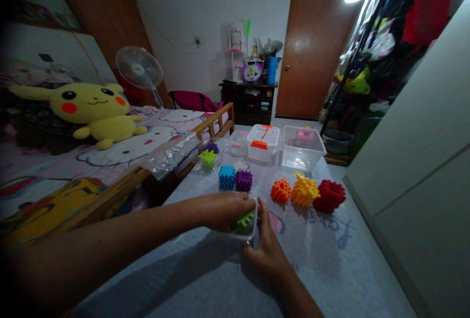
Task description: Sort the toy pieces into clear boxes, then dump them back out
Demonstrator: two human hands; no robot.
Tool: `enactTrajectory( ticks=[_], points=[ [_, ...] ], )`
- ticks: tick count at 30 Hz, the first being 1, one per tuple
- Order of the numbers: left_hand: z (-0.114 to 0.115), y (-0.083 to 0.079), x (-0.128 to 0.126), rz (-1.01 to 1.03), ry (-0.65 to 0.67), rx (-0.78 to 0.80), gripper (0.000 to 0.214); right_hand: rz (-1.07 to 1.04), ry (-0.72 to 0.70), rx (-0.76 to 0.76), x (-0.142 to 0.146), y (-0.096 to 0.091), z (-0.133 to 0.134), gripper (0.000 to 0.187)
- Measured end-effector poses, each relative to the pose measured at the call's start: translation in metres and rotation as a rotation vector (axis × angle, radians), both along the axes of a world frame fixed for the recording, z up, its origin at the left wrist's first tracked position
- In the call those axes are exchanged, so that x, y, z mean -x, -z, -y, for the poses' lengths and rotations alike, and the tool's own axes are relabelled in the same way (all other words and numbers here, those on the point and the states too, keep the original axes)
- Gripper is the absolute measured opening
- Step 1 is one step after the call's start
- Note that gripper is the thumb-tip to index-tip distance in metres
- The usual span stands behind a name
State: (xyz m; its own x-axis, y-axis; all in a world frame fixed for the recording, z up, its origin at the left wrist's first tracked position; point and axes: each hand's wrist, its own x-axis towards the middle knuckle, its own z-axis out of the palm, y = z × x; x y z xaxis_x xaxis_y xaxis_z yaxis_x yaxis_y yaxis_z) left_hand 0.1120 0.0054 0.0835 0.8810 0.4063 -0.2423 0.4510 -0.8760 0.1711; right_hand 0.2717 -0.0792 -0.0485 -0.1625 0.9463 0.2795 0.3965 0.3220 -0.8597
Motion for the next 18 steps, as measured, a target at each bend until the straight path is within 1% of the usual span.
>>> enactTrajectory(
  ticks=[3, 8, 13, 18],
  points=[
    [0.001, 0.003, 0.002, 0.014, -0.006, -0.009, 0.066, -0.011, -0.010, -0.003, 0.001, -0.002, 0.000, 0.101],
    [0.003, 0.003, 0.002, 0.013, -0.017, 0.006, 0.061, 0.000, 0.000, -0.014, 0.001, -0.003, 0.001, 0.099],
    [0.000, 0.006, 0.000, -0.002, 0.013, 0.024, 0.062, 0.020, 0.003, -0.008, 0.001, -0.002, 0.001, 0.099],
    [-0.002, 0.012, -0.002, -0.042, 0.046, -0.023, 0.059, 0.030, -0.001, -0.029, 0.000, -0.001, 0.000, 0.100]
  ],
)
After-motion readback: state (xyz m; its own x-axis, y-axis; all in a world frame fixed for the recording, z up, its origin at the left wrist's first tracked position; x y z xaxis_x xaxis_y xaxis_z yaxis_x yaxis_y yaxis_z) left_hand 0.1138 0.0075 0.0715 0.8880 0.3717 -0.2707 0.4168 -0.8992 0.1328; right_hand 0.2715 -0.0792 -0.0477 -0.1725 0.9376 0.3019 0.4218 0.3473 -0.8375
